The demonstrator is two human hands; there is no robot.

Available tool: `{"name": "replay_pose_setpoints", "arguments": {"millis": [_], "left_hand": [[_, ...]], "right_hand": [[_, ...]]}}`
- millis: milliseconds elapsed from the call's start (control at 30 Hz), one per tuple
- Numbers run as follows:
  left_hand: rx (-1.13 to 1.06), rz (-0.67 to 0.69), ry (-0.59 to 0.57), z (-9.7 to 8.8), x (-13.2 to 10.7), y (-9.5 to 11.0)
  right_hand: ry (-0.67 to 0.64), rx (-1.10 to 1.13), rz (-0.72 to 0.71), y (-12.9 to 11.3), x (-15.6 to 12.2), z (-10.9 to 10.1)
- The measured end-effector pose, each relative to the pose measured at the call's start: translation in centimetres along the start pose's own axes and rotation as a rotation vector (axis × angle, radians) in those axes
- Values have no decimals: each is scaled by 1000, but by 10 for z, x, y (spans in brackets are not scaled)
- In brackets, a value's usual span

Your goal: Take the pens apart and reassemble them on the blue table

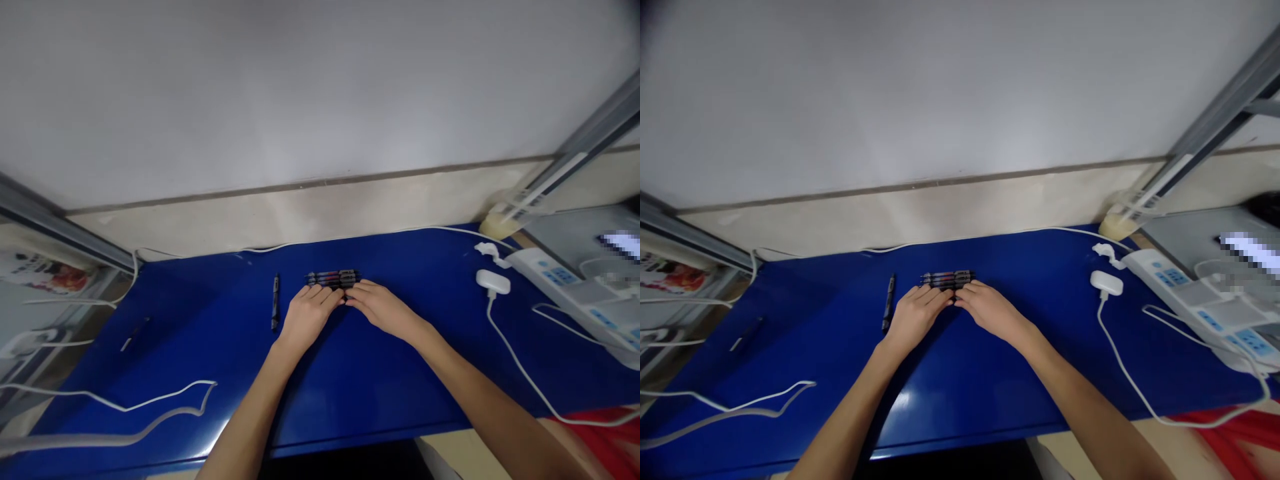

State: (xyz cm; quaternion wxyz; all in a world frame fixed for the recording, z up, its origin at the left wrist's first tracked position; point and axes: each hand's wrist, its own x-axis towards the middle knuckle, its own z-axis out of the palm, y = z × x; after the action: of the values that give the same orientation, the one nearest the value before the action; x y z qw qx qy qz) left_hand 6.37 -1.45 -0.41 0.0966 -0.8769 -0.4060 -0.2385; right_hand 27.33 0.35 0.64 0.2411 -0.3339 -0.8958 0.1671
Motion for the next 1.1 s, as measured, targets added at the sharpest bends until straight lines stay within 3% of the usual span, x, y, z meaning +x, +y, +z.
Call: {"name": "replay_pose_setpoints", "arguments": {"millis": [200,400,533,733,900,1100], "left_hand": [[-75,-80,-7,2,0,1],[-61,-80,-1,3,-1,1],[-73,-136,-3,5,-1,2],[-86,-121,2,2,0,2],[-103,-144,34,1,0,4],[-102,-124,1,3,1,8]], "right_hand": [[145,-151,-83,-4,-2,4],[174,185,248,-6,-2,-3],[220,362,238,-5,-1,-6],[150,522,320,-7,-2,-3],[207,470,182,-8,-1,-5],[150,522,351,-5,-2,-6]]}}
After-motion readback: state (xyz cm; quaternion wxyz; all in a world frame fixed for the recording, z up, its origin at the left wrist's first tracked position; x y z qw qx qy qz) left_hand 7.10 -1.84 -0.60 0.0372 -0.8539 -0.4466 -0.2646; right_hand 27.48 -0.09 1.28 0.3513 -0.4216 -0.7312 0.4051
